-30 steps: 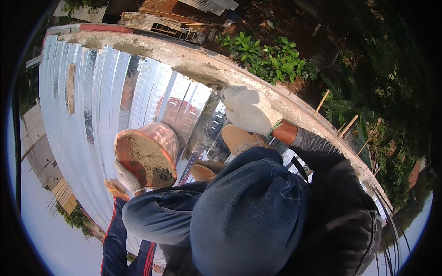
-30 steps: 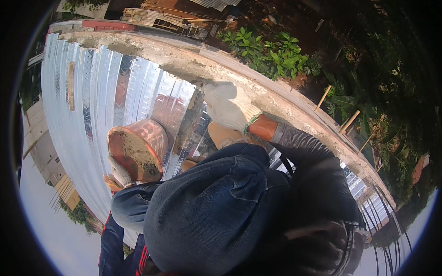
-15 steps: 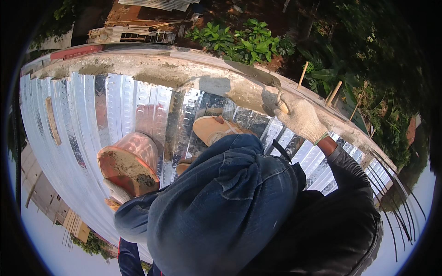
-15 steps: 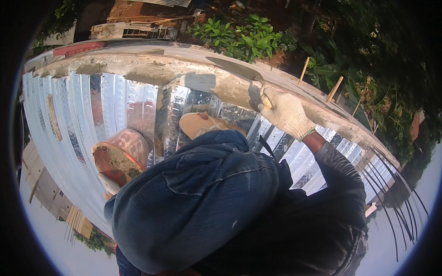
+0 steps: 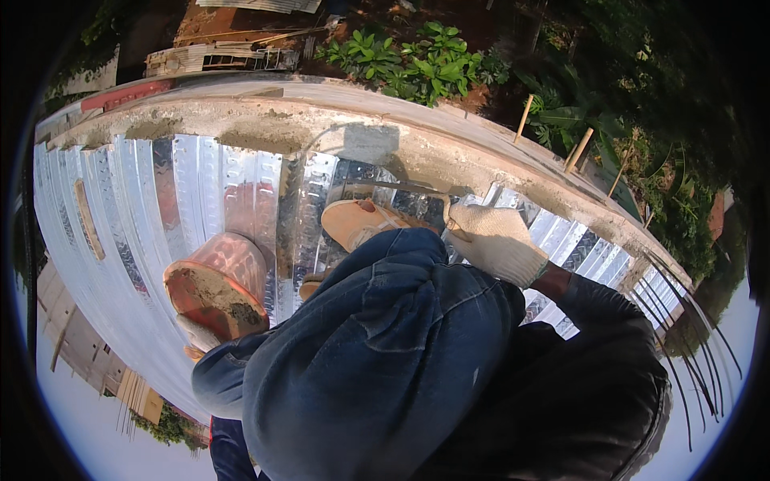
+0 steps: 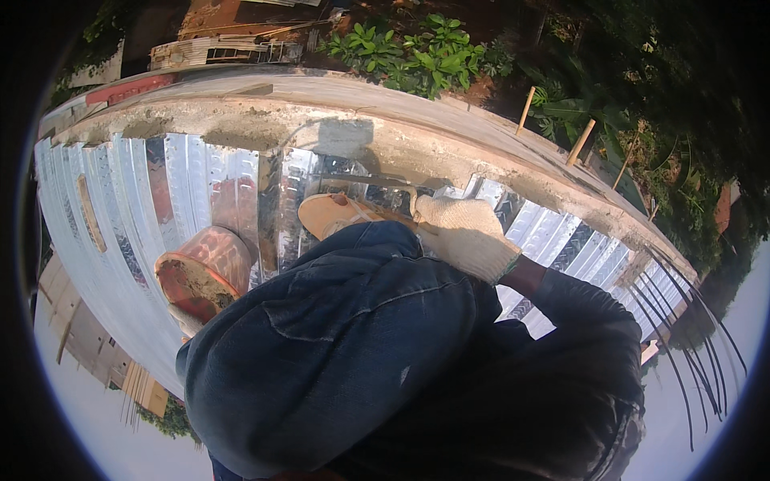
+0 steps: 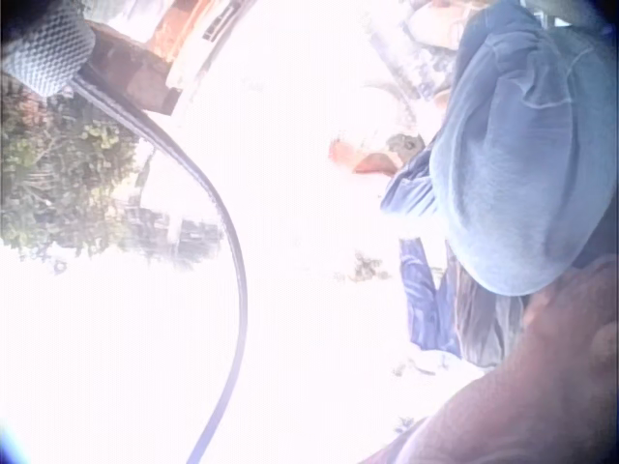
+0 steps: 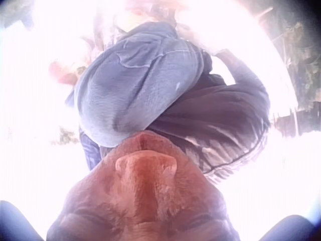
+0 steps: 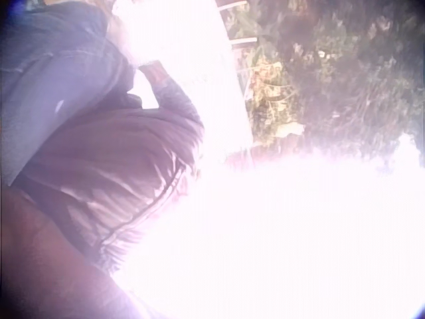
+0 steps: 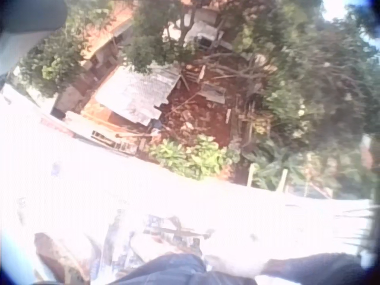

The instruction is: The person scoops cement from a bucket with a trowel and applies it to the edge of a corrugated metal roof. The person repeats this process, smoothing the cement along the roof edge.

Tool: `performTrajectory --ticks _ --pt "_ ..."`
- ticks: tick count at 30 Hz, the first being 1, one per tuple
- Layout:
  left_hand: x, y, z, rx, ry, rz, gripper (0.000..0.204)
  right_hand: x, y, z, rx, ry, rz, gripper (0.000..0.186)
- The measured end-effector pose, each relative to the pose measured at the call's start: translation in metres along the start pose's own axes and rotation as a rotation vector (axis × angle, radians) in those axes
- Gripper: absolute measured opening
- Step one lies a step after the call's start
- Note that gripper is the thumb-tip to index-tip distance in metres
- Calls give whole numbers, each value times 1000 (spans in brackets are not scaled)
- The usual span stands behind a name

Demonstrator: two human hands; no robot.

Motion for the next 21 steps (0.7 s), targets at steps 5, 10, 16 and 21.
performTrajectory --ticks 5,10,16,21 --pt "-4 -6 3 2 -9 -10 66 -19 10 29 -169 -197 -8 28" --pt "-7 -11 7 4 -18 -7 67 -72 55 106 -456 -236 116 30" --pt "-13 -19 10 10 -13 -20 67 -101 87 132 -570 -417 157 34" --pt "-20 -23 10 13 -13 -30 67 -102 79 154 -582 -223 153 35"
Point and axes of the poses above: each hand's wrist, its own y-axis away from the middle knuckle, its own x-axis out of the back of the hand, z = x × y, the point moved 9 cm from there along -y, towards the middle knuckle, and after that the axes turned 14 degrees about -z, right-handed, at the moved point
